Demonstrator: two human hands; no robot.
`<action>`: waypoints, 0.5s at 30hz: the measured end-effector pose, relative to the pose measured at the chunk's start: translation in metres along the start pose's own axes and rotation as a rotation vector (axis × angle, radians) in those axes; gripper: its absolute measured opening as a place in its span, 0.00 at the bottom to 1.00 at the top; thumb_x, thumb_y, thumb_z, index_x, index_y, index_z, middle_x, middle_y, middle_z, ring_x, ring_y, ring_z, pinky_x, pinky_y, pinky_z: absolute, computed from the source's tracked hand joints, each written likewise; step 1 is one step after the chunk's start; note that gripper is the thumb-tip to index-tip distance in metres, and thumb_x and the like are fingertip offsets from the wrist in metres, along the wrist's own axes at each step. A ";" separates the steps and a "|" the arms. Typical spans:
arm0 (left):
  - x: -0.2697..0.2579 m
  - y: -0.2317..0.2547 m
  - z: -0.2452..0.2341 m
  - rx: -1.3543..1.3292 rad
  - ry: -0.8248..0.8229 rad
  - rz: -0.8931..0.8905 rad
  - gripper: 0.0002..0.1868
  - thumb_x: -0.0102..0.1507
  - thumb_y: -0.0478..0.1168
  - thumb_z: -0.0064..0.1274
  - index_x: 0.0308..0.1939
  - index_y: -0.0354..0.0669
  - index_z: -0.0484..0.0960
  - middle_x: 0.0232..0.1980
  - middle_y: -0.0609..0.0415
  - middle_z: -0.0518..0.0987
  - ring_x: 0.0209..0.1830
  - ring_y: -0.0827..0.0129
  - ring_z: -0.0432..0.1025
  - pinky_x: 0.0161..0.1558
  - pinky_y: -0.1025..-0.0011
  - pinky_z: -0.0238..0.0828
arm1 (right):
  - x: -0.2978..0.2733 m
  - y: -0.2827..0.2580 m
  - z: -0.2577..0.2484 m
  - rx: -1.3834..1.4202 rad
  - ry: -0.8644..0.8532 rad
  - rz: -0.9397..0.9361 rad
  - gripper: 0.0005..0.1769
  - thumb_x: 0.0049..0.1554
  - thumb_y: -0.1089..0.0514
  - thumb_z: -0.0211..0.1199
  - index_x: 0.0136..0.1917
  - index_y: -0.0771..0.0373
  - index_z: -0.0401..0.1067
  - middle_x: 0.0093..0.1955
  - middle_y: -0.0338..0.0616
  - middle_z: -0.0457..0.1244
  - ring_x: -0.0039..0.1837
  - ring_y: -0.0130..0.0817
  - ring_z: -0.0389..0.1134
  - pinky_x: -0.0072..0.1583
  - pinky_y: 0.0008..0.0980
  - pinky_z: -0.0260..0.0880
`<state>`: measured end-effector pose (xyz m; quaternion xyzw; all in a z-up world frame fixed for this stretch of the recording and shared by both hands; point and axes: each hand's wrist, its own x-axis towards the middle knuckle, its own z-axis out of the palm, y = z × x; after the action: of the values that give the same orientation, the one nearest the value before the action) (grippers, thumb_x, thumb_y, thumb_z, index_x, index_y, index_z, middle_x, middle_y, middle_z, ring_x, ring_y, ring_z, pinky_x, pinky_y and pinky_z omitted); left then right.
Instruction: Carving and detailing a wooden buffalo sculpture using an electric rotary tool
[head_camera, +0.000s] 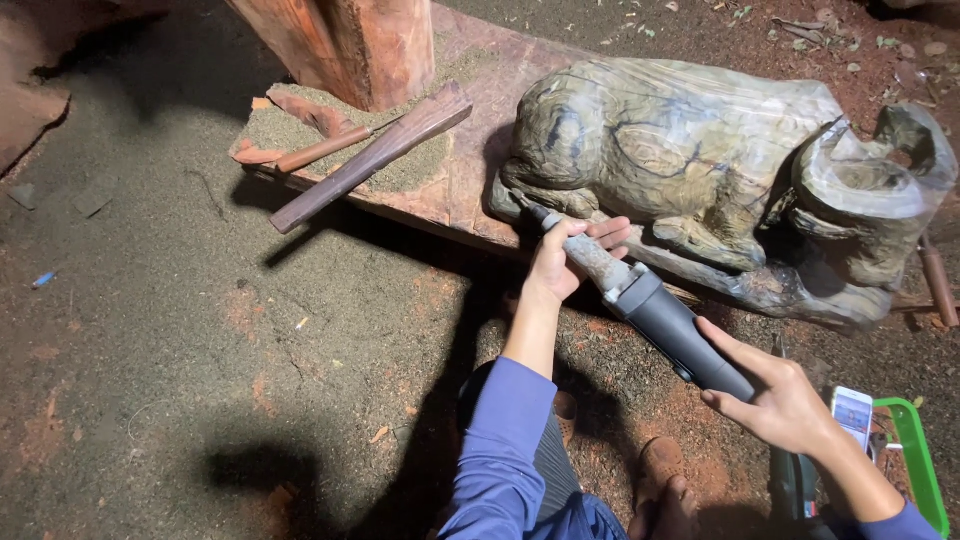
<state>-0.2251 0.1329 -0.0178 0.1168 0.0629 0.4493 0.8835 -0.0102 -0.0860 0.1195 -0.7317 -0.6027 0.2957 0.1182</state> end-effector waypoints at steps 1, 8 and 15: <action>0.000 -0.002 0.001 0.047 0.005 -0.005 0.11 0.61 0.43 0.44 0.32 0.40 0.77 0.57 0.35 0.81 0.56 0.52 0.78 0.59 0.53 0.75 | -0.002 0.002 0.000 0.026 0.018 -0.012 0.57 0.34 0.65 0.76 0.76 0.40 0.64 0.66 0.43 0.70 0.51 0.41 0.80 0.52 0.40 0.83; 0.003 -0.010 -0.006 0.053 -0.087 -0.042 0.25 0.62 0.41 0.42 0.53 0.22 0.79 0.58 0.35 0.80 0.62 0.51 0.75 0.61 0.54 0.72 | -0.010 0.005 -0.001 0.076 0.039 0.031 0.57 0.35 0.69 0.76 0.76 0.44 0.66 0.60 0.45 0.74 0.49 0.36 0.77 0.52 0.34 0.77; 0.003 -0.014 -0.006 0.063 -0.091 -0.040 0.24 0.62 0.41 0.42 0.52 0.24 0.80 0.60 0.36 0.80 0.62 0.52 0.75 0.63 0.56 0.70 | -0.014 0.004 -0.004 0.081 0.033 0.064 0.57 0.35 0.71 0.76 0.76 0.44 0.66 0.57 0.45 0.75 0.46 0.35 0.77 0.51 0.33 0.75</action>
<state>-0.2134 0.1281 -0.0278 0.1638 0.0390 0.4235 0.8901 -0.0061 -0.1000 0.1244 -0.7500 -0.5644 0.3113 0.1485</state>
